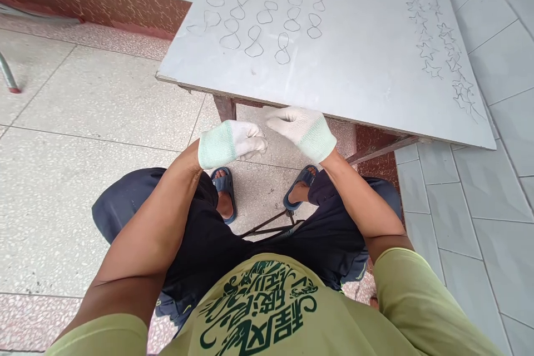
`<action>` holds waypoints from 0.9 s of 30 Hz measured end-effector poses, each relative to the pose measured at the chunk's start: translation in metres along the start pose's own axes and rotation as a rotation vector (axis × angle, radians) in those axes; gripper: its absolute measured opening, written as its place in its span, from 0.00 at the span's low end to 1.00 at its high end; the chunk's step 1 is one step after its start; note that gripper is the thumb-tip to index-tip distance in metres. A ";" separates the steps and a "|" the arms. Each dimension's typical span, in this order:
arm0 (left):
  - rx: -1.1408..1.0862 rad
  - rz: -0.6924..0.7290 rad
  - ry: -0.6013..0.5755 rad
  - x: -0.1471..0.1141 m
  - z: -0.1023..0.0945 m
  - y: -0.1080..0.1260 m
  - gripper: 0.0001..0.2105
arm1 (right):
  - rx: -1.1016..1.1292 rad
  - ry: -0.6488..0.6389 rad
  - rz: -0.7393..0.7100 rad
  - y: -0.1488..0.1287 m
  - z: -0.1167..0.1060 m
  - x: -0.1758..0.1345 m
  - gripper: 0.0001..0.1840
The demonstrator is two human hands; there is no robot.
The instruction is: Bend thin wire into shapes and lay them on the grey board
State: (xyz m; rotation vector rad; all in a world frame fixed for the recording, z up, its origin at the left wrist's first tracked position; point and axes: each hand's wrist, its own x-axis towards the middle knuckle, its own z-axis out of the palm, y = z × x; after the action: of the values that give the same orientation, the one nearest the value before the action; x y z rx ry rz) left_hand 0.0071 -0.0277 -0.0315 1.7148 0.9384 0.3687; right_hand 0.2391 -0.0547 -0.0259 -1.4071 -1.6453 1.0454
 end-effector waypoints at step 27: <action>-0.040 -0.205 -0.460 0.029 0.004 -0.011 0.09 | 0.219 -0.542 0.074 0.010 -0.010 -0.001 0.14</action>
State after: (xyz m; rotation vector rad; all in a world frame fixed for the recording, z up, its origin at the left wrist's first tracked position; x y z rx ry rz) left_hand 0.0242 -0.0077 -0.0495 1.5560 0.7494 -0.1395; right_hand 0.2522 -0.0534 -0.0311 -1.1026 -1.7809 1.7057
